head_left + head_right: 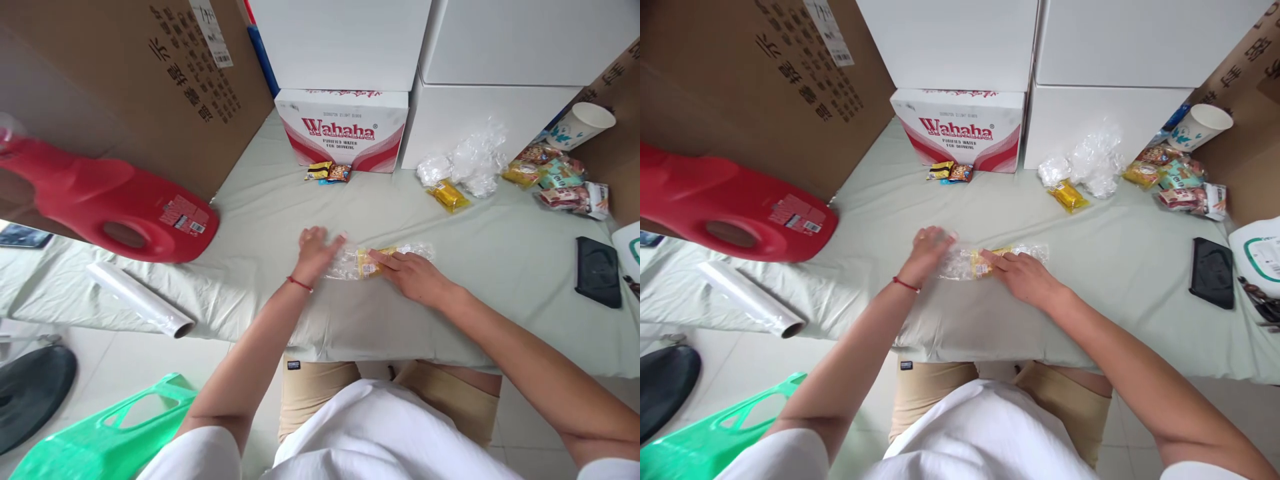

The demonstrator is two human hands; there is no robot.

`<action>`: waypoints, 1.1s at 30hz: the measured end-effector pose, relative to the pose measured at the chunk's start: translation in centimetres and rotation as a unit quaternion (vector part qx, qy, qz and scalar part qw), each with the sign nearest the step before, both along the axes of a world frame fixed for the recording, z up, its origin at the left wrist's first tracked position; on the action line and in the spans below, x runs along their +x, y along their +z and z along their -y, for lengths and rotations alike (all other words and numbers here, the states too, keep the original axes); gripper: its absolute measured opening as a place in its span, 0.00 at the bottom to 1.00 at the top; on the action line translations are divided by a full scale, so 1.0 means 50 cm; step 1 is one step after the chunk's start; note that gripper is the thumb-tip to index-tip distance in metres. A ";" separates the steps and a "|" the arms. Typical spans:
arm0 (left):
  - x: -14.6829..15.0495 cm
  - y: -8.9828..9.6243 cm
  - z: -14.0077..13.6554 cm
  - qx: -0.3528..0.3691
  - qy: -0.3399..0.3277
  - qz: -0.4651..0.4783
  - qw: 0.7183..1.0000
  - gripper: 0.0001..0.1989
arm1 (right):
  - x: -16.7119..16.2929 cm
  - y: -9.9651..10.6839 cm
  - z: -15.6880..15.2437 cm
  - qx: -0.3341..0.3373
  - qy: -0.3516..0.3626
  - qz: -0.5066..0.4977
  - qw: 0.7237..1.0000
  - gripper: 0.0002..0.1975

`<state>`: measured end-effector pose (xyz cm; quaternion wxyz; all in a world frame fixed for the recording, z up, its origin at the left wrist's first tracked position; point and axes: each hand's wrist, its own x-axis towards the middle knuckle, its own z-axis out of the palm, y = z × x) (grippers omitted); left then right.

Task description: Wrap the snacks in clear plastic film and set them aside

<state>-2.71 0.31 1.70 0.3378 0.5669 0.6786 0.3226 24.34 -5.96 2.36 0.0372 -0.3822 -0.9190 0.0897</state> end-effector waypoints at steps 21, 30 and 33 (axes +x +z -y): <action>0.111 0.060 0.094 -0.065 -0.054 0.242 0.967 0.14 | -0.017 -0.043 0.018 -0.030 -0.023 -0.146 0.989 0.30; 0.137 -0.007 0.097 0.068 -0.056 -0.139 0.986 0.09 | 0.052 -0.049 0.004 0.013 -0.242 -0.318 0.917 0.18; 0.135 -0.017 0.084 0.048 -0.008 -0.145 0.988 0.21 | 0.081 -0.080 -0.018 0.087 -0.349 -0.232 0.904 0.26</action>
